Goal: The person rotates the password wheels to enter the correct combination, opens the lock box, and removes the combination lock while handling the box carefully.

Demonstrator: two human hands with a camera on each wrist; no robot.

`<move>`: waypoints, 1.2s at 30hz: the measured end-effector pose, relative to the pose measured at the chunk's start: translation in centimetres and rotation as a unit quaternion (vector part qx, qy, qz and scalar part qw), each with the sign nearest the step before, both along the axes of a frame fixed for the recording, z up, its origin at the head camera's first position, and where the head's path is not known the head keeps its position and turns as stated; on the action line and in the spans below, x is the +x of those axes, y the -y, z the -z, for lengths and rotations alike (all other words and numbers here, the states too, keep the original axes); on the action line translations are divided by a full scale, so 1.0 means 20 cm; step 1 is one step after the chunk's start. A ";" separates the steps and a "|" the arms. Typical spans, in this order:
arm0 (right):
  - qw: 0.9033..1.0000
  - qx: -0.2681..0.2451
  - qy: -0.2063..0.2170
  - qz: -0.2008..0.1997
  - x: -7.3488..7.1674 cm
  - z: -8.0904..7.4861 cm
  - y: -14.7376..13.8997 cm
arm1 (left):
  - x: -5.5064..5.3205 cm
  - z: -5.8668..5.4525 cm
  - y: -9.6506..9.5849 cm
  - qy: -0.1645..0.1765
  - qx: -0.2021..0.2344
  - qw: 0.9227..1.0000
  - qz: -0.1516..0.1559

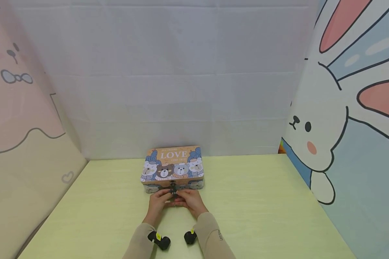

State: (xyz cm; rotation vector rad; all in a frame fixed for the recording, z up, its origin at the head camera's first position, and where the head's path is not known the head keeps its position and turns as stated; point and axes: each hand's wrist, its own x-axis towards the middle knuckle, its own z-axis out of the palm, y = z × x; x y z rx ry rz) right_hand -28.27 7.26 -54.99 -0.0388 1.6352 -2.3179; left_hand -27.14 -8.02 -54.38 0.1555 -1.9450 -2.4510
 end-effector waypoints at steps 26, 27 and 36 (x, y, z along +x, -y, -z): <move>1.000 -0.006 -0.010 -0.005 -0.01 0.02 -0.01 | -0.04 0.07 -0.02 -0.018 -0.111 0.992 -0.061; 1.000 -0.006 -0.011 -0.005 -0.01 0.02 -0.01 | -0.05 0.07 -0.02 -0.015 -0.112 0.992 -0.062; 1.000 -0.002 -0.011 -0.005 -0.02 0.02 -0.01 | -0.04 0.07 -0.03 -0.003 -0.109 0.992 -0.069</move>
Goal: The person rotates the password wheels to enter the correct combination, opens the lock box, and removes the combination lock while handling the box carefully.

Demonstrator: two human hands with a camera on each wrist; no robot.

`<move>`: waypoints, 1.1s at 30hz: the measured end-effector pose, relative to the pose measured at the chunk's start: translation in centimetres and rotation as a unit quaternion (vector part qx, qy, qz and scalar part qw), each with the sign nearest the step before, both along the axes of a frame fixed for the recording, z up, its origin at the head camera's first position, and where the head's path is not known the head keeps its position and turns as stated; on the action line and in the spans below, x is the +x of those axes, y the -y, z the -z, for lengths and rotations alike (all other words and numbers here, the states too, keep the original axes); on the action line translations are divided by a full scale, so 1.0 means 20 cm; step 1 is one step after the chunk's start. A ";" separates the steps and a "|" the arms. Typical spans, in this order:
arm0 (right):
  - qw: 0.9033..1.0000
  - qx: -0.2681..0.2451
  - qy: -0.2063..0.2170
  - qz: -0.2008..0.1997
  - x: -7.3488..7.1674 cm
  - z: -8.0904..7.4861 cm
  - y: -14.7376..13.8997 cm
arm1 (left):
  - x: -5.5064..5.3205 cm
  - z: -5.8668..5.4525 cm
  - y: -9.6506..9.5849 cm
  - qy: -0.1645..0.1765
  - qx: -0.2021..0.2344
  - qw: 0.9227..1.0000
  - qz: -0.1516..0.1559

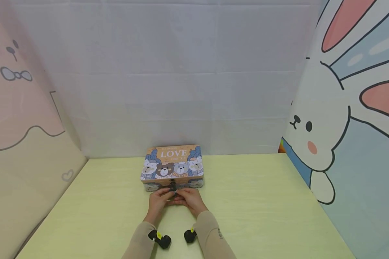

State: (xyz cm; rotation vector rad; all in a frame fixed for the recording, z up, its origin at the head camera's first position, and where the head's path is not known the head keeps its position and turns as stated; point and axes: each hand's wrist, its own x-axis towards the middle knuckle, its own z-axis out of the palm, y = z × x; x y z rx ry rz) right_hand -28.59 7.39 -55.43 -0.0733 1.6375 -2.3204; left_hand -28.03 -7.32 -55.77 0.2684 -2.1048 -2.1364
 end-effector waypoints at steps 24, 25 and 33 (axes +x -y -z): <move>1.000 0.004 0.012 0.007 0.01 -0.01 0.01 | 0.03 -0.04 0.01 0.009 0.104 0.994 0.028; 1.000 0.004 0.012 0.007 0.01 -0.01 0.01 | 0.03 -0.04 0.01 0.008 0.106 0.994 0.031; 1.000 -0.001 0.010 0.007 0.01 -0.01 0.01 | 0.03 -0.03 0.02 0.008 0.108 0.993 0.040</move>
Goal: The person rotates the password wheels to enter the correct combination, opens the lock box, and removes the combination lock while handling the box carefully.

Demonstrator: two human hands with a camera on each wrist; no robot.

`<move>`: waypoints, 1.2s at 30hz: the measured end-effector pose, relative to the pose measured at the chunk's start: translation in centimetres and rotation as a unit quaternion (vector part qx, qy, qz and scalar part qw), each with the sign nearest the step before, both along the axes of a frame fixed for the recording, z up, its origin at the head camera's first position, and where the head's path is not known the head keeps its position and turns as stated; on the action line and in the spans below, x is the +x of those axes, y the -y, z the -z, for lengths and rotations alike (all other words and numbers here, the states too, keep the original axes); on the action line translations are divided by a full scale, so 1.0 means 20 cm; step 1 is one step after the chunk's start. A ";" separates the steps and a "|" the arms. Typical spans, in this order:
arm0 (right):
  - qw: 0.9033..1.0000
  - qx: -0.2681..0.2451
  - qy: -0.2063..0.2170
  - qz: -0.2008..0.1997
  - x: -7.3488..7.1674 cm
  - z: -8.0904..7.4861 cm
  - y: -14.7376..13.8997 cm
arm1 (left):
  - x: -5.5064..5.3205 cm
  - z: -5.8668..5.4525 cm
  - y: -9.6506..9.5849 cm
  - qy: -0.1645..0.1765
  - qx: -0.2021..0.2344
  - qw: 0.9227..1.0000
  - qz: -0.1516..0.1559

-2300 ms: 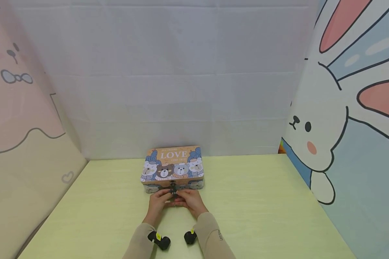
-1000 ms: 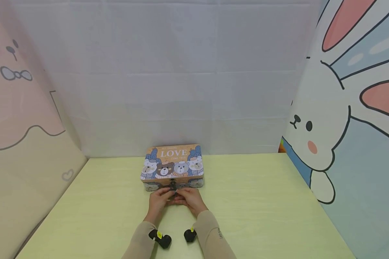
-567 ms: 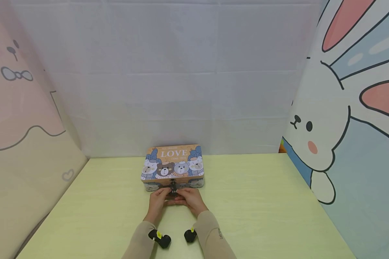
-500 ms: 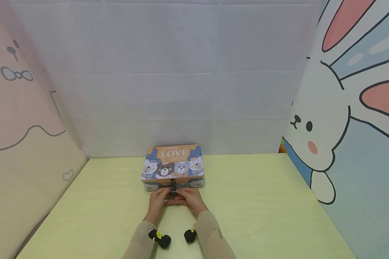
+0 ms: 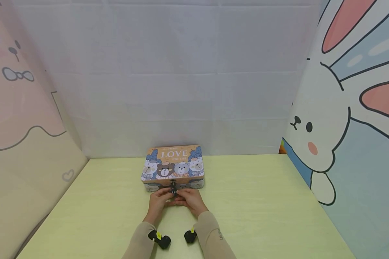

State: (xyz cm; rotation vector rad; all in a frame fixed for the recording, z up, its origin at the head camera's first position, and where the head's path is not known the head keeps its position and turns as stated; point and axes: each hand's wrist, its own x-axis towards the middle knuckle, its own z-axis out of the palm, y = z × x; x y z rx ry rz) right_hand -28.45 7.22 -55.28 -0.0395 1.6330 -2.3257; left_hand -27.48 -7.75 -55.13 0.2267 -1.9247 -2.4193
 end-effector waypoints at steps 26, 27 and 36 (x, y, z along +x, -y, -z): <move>1.000 0.004 0.001 0.002 0.00 0.00 0.00 | -0.01 0.02 -0.02 -0.008 -0.052 0.998 -0.023; 1.000 0.005 0.001 0.001 0.00 0.00 0.00 | -0.01 0.02 -0.02 -0.008 -0.046 0.999 -0.020; 1.000 0.007 0.001 -0.001 0.00 0.00 0.00 | -0.01 0.01 0.00 0.002 0.006 1.000 -0.002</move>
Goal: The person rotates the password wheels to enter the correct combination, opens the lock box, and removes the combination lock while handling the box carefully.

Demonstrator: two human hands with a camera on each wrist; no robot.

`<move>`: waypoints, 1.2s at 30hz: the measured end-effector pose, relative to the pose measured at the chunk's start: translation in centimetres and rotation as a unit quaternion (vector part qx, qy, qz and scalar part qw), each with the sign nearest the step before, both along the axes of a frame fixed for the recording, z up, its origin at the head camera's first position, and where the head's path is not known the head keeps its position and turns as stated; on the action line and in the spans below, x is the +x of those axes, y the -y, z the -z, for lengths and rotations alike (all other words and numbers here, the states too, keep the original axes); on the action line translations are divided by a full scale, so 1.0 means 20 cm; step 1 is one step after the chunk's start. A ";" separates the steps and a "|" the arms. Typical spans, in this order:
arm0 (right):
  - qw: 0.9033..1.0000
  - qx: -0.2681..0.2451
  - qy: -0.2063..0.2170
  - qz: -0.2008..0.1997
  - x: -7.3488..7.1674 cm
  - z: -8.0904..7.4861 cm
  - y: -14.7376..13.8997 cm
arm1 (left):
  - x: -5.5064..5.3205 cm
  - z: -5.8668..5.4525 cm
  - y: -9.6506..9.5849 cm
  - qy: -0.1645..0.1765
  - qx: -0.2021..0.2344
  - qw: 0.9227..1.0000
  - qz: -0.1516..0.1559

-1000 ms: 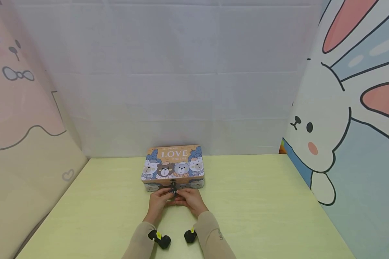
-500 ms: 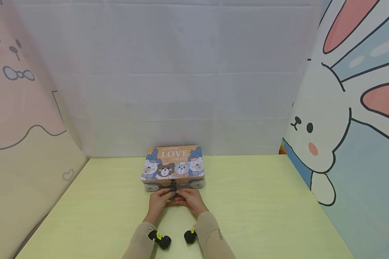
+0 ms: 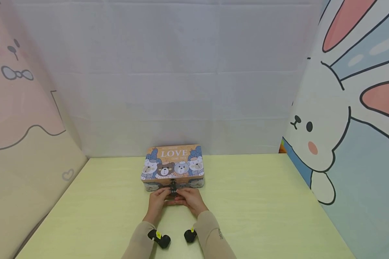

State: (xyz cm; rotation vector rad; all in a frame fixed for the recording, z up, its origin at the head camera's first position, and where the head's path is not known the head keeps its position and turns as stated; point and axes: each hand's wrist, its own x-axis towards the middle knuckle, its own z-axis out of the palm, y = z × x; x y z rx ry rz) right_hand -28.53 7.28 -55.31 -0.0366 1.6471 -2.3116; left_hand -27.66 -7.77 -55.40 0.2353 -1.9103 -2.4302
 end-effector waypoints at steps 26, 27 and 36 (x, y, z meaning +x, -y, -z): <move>1.000 -0.007 0.015 0.007 0.00 -0.01 0.00 | 0.01 0.00 -0.01 -0.008 -0.004 1.000 -0.005; 1.000 -0.006 0.017 0.008 0.00 -0.01 0.00 | 0.01 0.00 -0.01 -0.008 -0.005 1.000 -0.004; 1.000 -0.007 0.023 -0.012 0.00 -0.02 -0.01 | 0.01 0.01 0.00 -0.009 -0.011 1.000 -0.001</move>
